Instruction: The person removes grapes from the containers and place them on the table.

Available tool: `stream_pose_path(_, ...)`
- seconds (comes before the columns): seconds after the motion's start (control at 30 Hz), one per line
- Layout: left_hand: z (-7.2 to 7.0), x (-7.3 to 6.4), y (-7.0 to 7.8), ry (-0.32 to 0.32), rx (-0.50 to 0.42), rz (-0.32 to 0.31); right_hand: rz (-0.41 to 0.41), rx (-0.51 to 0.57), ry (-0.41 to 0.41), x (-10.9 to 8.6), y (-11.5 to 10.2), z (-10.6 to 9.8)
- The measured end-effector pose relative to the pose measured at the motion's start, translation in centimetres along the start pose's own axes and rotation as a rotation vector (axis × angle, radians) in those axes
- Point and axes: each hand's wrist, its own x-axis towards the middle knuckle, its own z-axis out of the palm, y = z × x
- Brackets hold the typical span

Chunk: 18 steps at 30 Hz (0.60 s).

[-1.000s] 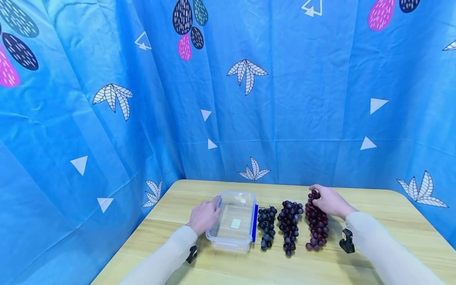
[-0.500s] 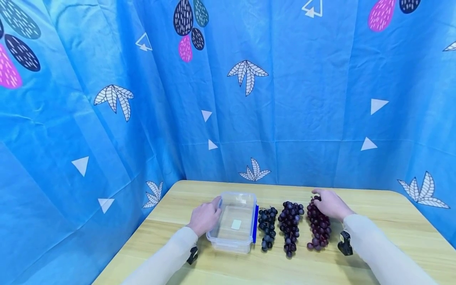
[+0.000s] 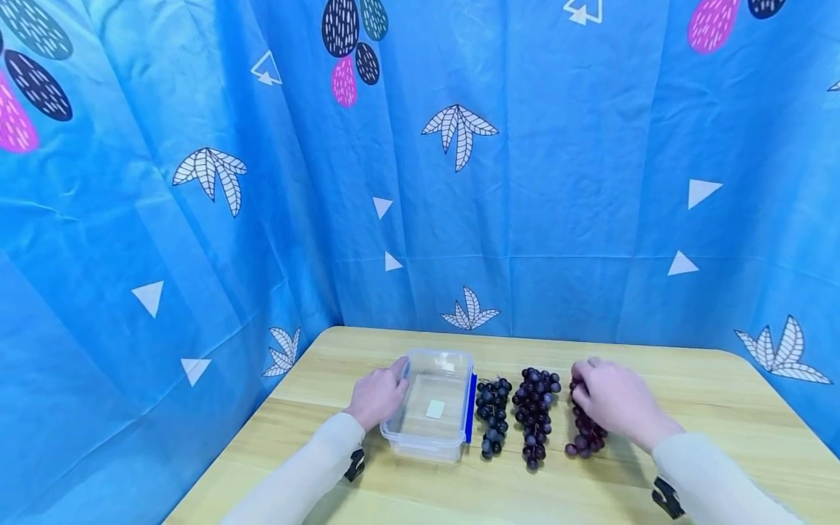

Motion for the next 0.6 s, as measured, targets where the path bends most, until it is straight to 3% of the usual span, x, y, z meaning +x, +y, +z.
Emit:
stream_pose_path(0.1, 0.0, 0.0, 0.0, 0.004, 0.008, 0.002, -0.121, 0.015, -0.118, -1.3, -1.4, -0.4)
stream_pose_path(0.23, 0.2, 0.1, -0.2, 0.011, 0.026, 0.002, -0.188, 0.03, -0.23, -2.7, -2.1, -0.2)
stream_pose_path(0.47, 0.3, -0.1, -0.2, -0.001, 0.029, -0.005, -0.271, 0.054, -0.232, -3.6, -2.1, 1.0)
stream_pose_path(0.6, 0.3, 0.0, -0.1, 0.012, 0.03, -0.002, -0.32, 0.012, -0.205, -3.8, -2.0, 1.7)
